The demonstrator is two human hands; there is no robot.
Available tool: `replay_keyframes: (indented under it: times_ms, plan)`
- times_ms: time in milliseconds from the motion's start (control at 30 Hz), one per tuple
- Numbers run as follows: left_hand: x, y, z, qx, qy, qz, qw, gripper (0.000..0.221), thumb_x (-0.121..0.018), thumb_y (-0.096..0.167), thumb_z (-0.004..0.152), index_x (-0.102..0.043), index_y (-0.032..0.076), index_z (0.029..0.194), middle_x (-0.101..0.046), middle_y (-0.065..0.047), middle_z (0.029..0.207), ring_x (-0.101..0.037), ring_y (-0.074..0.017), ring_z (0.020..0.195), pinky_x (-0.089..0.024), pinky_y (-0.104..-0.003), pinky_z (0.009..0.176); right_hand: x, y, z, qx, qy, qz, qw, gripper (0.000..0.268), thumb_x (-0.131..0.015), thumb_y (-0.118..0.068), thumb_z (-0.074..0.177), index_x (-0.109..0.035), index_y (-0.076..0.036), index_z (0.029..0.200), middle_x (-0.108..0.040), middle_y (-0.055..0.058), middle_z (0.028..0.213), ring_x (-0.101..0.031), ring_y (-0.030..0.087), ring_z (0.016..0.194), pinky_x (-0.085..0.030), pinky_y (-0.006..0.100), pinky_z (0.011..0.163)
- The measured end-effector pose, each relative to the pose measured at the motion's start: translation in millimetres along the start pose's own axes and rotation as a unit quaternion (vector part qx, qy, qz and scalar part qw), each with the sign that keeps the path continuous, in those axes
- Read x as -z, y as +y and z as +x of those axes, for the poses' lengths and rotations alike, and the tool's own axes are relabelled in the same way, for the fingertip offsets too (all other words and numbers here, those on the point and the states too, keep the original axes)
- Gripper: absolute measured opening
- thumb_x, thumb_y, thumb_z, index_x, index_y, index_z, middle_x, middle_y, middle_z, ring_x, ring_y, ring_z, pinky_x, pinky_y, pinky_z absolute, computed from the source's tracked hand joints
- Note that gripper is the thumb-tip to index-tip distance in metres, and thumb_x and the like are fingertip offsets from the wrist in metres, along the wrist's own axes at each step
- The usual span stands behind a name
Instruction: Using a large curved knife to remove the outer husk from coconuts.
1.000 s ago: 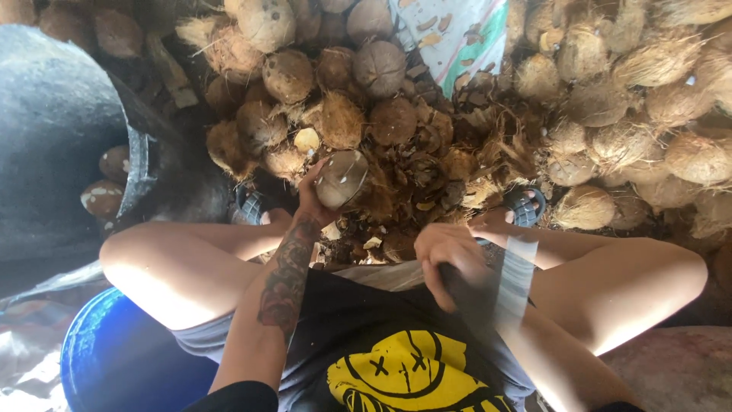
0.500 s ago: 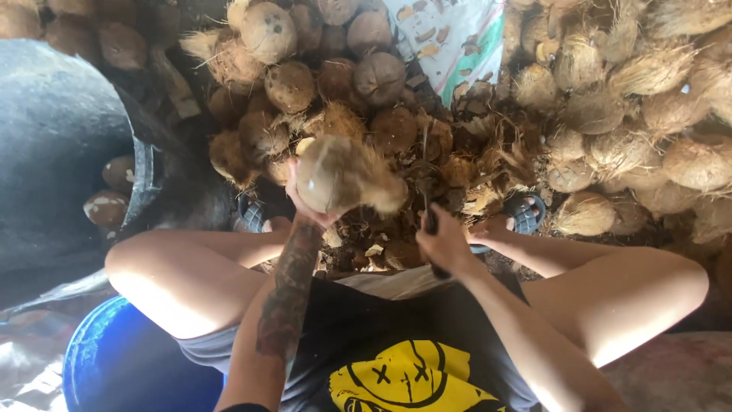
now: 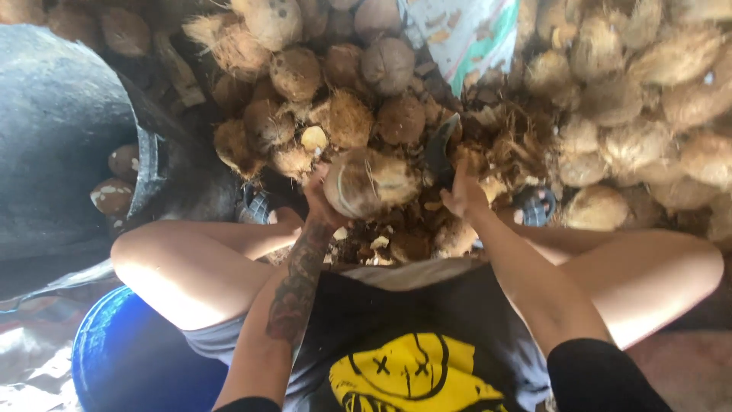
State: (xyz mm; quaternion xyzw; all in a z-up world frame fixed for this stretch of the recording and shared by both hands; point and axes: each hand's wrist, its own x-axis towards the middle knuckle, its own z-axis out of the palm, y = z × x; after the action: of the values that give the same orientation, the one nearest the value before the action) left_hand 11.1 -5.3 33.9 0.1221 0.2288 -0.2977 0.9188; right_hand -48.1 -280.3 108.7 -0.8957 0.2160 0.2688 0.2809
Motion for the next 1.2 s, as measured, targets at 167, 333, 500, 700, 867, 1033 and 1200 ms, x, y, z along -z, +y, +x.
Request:
replay_keyframes:
  times_ms: [167,333,500,700,867,1033,1200]
  plan:
    - [1,-4,-13,-0.038,0.034,0.043,0.998,0.085,-0.073,0.068,0.087,-0.063,0.008,0.147,-0.061,-0.025,0.148,-0.056,-0.0536,0.135,-0.041,-0.069,0.117,-53,74,87,0.071,0.013,-0.130,0.989,0.069,-0.056,-0.036,0.102,-0.025,-0.001,0.154,-0.057,0.029,0.138,-0.068,0.049,0.118,-0.063,0.062,0.091]
    - [-16,-4,-11,-0.044,0.031,0.034,0.998,0.086,-0.070,0.070,0.086,-0.063,0.011,0.147,-0.062,-0.021,0.149,-0.058,-0.0482,0.135,-0.041,-0.068,0.119,-77,79,99,0.101,0.061,-0.133,0.984,0.063,-0.065,-0.027,0.100,-0.033,0.002,0.145,-0.042,0.024,0.132,-0.061,0.051,0.119,-0.065,0.058,0.090]
    - [-25,3,-3,-0.066,-0.001,0.051,0.996,0.090,-0.070,0.071,0.087,-0.058,0.011,0.152,-0.057,-0.022,0.153,-0.054,-0.0502,0.139,-0.037,-0.069,0.123,-111,69,95,0.159,0.159,-0.102,0.969,0.057,-0.073,-0.017,0.091,-0.046,0.006,0.137,-0.045,0.023,0.124,-0.070,0.052,0.099,-0.066,0.058,0.079]
    - [-13,15,-4,-0.061,0.028,0.003,0.998,0.088,-0.070,0.070,0.087,-0.056,0.013,0.153,-0.054,-0.018,0.156,-0.052,-0.0482,0.142,-0.038,-0.068,0.124,-130,45,81,0.179,0.204,-0.296,0.916,0.045,-0.066,-0.034,0.104,-0.052,0.002,0.127,-0.049,0.018,0.119,-0.071,0.017,0.074,-0.064,0.024,0.060]
    - [-22,17,-7,-0.059,0.037,-0.031,0.997,0.093,-0.070,0.072,0.086,-0.052,0.013,0.155,-0.051,-0.020,0.158,-0.050,-0.0517,0.141,-0.039,-0.073,0.122,-125,46,74,0.128,0.089,-0.232,0.960,0.050,-0.059,-0.025,0.108,-0.044,0.010,0.141,-0.054,0.029,0.125,-0.075,0.035,0.094,-0.068,0.041,0.064]
    - [-66,2,-17,-0.069,0.042,-0.017,0.997,0.099,-0.067,0.075,0.083,-0.048,0.012,0.158,-0.051,-0.021,0.156,-0.051,-0.0493,0.139,-0.041,-0.071,0.119,-115,41,66,0.098,0.034,-0.161,0.982,0.039,-0.064,-0.030,0.100,-0.061,0.004,0.120,-0.065,0.024,0.107,-0.076,0.036,0.083,-0.063,0.046,0.057]
    - [-81,-2,-21,-0.029,0.044,0.029,0.998,0.116,-0.060,0.086,0.079,-0.036,0.012,0.165,-0.041,-0.023,0.164,-0.045,-0.0512,0.143,-0.039,-0.071,0.116,-25,-56,-11,0.204,0.068,0.293,0.932,0.059,-0.072,-0.048,0.101,-0.060,-0.005,0.140,-0.070,0.023,0.129,-0.069,0.042,0.119,-0.058,0.058,0.094]
